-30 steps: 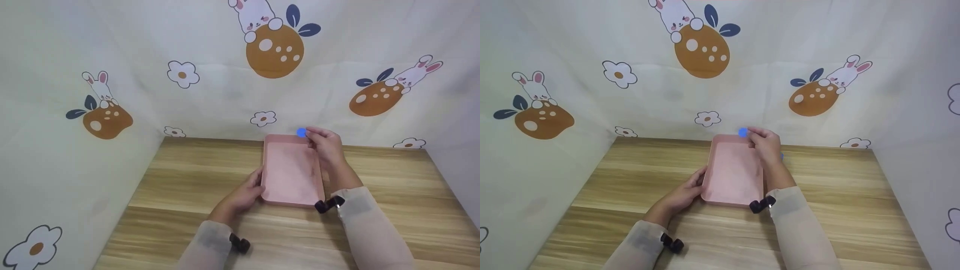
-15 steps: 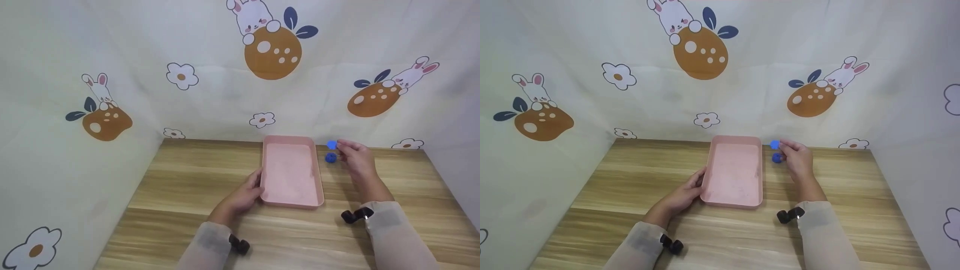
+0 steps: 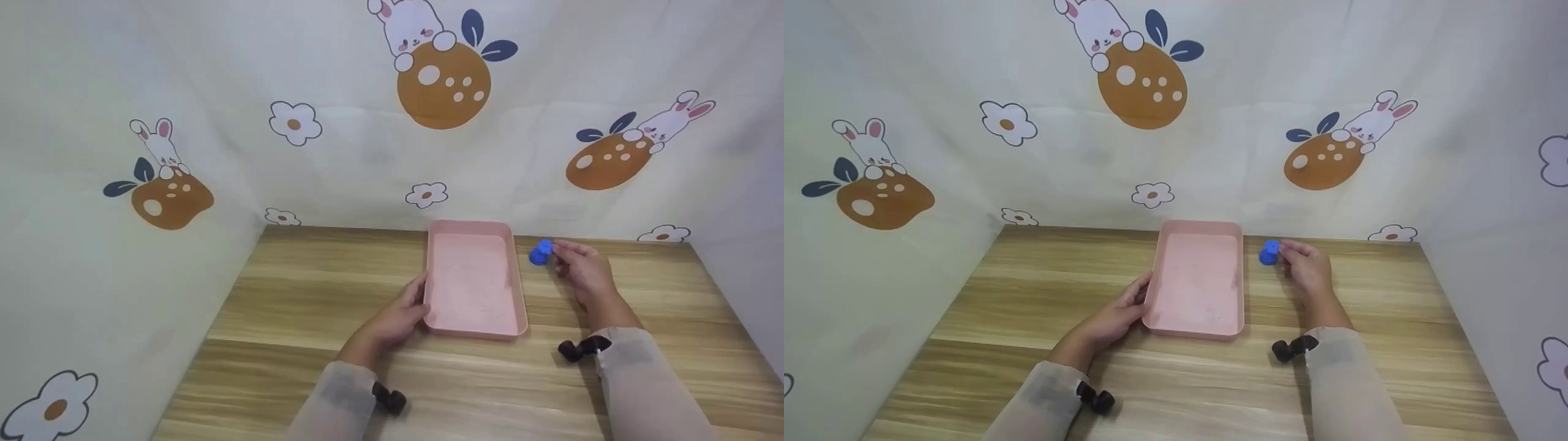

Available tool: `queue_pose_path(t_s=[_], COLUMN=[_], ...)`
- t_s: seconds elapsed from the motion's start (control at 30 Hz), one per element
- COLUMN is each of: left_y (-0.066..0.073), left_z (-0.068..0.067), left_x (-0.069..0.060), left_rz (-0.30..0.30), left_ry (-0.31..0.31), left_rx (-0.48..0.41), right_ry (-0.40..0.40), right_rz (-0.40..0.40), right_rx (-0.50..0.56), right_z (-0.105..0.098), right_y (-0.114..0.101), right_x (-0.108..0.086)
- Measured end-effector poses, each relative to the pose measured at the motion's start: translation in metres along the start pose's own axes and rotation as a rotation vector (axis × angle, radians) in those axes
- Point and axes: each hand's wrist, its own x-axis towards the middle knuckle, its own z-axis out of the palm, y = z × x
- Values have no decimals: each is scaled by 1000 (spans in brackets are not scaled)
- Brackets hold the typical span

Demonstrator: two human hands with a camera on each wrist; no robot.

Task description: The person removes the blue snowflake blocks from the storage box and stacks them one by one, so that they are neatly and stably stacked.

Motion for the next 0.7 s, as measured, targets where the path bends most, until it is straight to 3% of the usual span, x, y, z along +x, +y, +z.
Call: queue_pose_path(t_s=[0.37, 0.7], left_y=[0, 0], left_z=[0, -1], left_x=[0, 0], left_rz=[0, -8], left_ry=[-1, -4], left_rx=[-15, -1], right_ry=[-16, -44], right_rz=[1, 7], right_rx=[-149, -188], right_z=[0, 5], right_y=[4, -13], right_x=[3, -11])
